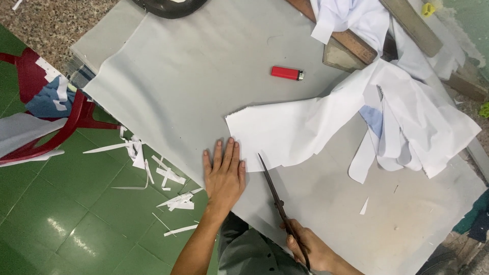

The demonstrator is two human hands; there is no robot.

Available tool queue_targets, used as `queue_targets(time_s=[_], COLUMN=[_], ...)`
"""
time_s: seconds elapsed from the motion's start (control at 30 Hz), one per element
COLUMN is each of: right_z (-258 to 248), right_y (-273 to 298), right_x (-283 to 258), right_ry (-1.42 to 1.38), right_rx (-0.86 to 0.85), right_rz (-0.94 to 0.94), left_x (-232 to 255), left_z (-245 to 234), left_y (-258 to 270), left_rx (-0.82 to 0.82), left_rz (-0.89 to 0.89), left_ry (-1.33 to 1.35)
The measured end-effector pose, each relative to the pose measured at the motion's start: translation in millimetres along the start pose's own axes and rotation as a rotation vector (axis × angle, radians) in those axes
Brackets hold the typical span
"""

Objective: The person cuts a piece of white fabric using shears, then irons the fabric on a table. They use a ruler and pencil to mark measurements on the fabric.

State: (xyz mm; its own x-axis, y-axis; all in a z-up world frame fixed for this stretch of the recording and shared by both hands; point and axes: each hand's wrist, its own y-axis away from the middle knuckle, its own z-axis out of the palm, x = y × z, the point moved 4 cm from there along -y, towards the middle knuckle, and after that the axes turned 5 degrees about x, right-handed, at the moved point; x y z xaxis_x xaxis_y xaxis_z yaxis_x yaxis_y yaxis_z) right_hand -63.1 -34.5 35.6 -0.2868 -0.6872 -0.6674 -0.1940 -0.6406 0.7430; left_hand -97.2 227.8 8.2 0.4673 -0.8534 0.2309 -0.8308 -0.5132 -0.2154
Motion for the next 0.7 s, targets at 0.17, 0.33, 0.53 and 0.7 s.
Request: queue_targets(time_s=[0.17, 0.33, 0.53, 0.7], right_z=[-2.2, -10.5, -21.0, -17.3], right_y=[-2.9, -1.0, -2.5, -20.3], right_x=[2.9, -1.8, -9.8, -26.2], right_ry=[0.029, 0.140, 0.082, 0.099], right_rx=[0.019, 0.058, -0.073, -0.055], right_rz=[0.111, 0.077, 0.161, 0.059], left_x=[0.0, 1.1, -0.3, -1.9], left_z=[-2.3, -4.2, -1.4, 1.8], left_y=[-0.9, -2.6, -0.5, 0.7], left_rx=[0.058, 0.082, 0.046, -0.002], left_rz=[0.014, 0.016, 0.011, 0.004], left_ry=[-0.010, -0.007, 0.006, 0.018])
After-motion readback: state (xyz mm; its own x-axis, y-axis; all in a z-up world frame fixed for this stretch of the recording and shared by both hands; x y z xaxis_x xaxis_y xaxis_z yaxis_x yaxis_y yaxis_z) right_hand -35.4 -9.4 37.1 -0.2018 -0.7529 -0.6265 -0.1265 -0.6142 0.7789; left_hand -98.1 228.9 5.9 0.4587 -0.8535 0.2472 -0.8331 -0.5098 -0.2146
